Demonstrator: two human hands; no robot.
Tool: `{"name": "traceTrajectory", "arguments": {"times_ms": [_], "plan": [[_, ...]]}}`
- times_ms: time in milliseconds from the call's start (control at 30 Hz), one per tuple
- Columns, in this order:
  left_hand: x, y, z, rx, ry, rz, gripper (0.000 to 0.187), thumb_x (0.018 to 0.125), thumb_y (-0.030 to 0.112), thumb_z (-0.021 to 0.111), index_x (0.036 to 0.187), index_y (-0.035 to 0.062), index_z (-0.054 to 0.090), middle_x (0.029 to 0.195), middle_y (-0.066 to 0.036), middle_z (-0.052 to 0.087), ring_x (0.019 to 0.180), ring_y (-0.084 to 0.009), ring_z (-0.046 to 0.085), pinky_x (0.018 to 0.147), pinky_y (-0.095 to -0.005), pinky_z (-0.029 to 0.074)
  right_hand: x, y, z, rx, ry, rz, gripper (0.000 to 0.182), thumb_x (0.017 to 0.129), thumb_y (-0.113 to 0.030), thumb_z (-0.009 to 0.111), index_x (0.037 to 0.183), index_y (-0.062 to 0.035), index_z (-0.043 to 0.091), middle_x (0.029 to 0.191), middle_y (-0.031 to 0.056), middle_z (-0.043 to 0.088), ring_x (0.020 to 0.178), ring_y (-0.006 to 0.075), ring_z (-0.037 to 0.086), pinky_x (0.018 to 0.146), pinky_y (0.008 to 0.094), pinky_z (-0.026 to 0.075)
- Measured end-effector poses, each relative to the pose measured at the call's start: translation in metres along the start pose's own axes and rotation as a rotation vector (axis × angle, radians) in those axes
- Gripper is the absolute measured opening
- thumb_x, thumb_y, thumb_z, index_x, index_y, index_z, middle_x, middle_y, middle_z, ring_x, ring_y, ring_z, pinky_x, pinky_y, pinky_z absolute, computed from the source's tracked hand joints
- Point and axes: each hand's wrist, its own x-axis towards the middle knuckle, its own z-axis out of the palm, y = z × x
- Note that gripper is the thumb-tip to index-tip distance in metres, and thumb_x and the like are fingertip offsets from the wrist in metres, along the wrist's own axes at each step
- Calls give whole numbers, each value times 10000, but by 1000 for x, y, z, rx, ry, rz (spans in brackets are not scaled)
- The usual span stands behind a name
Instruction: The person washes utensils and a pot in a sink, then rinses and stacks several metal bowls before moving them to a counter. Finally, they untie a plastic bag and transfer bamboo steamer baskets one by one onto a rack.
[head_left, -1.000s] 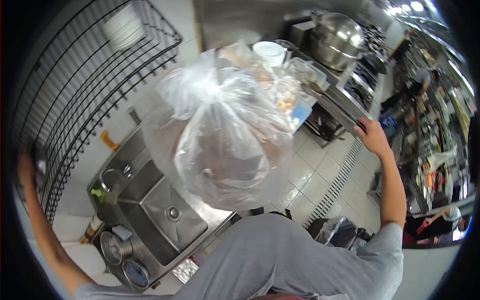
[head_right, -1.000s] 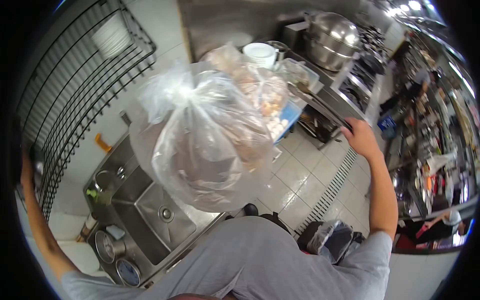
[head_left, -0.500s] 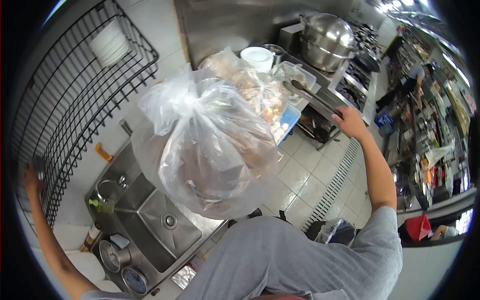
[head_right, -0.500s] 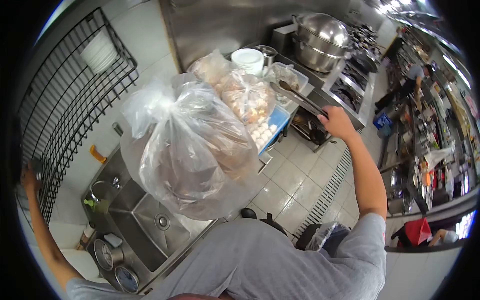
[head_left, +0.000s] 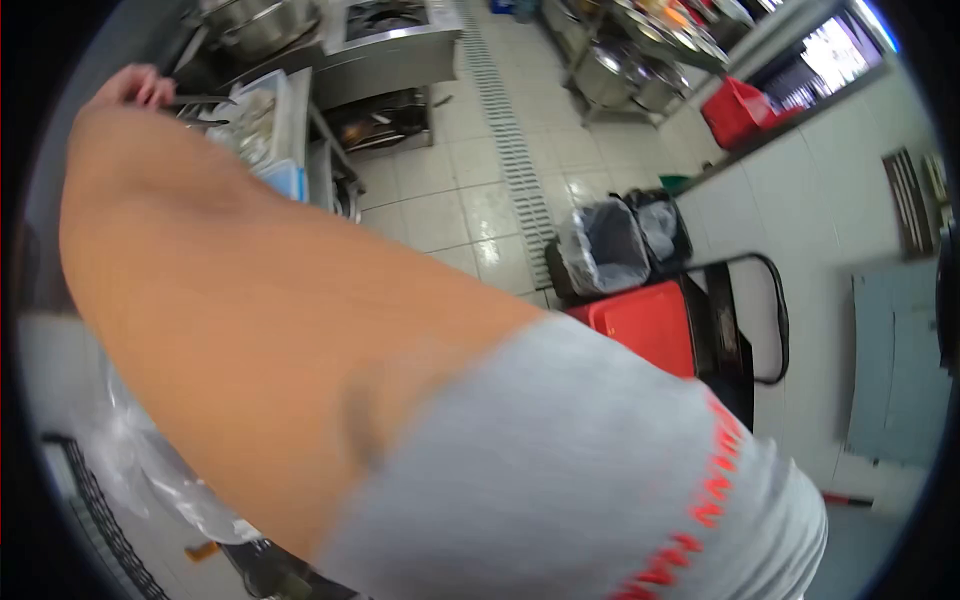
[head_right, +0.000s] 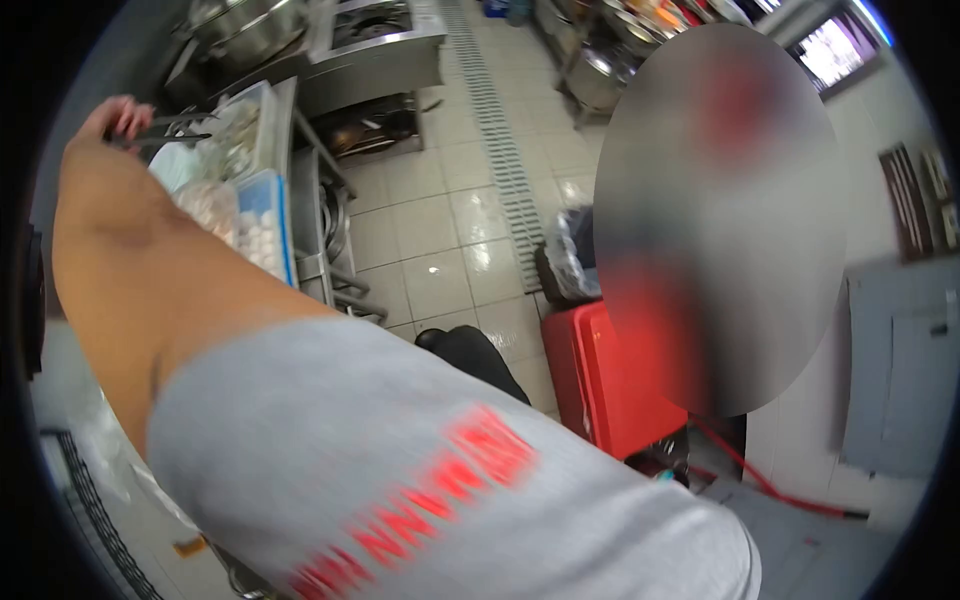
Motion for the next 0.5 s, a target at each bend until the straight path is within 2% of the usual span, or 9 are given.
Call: {"name": "traceTrajectory", "arguments": {"times_ms": [200,267,333,400,433,467,500], "plan": [[6,-40,28,31,-40,90,671,781,192,757,1392,30,533,1401,-287,553,1191,-531,592,822,-578,548,-18,-4,-14,-16,-41,63,503,931,-395,655,1224,14,658,1172,241,689,1122,396,664,999,471,509],[0,-96,47,75,-63,150,653,779,194,760,1373,19,551,1391,-287,562,1183,-543,592,792,-599,554,-30,-5,-24,-24,-97,110,506,935,-401,651,1205,26,663,1152,245,698,1112,399,670,998,470,508],[-42,-143,40,175,-156,113,636,777,195,762,1353,8,569,1380,-287,572,1175,-555,591,763,-620,561,-60,16,-26,-38,-139,151,510,939,-407,647,1187,39,669,1133,250,707,1102,402,677,998,468,508],[-87,-156,-4,282,-294,-56,619,775,196,765,1334,-3,587,1370,-287,582,1167,-567,591,734,-642,567,-73,59,3,-89,-207,202,517,943,-413,644,1169,51,675,1113,254,716,1091,405,683,997,467,508],[-98,-152,-19,314,-356,-130,611,774,196,767,1324,-9,596,1365,-287,587,1163,-573,591,719,-652,571,-58,107,50,-341,-349,185,551,931,-411,659,1220,58,646,1239,290,662,1216,443,609,1058,492,459],[-108,-140,-25,320,-415,-180,604,773,197,768,1315,-14,605,1359,-287,592,1158,-579,591,704,-663,574,-59,169,102,-384,-166,95,501,921,-372,647,1165,66,669,1301,318,613,1249,455,572,1057,508,458],[-110,-132,-25,319,-470,-213,596,772,198,769,1305,-20,614,1354,-287,596,1154,-585,591,690,-673,577,-92,166,96,-367,-191,113,425,891,-321,656,1077,62,664,1232,323,623,1213,453,583,1016,523,466]]}}
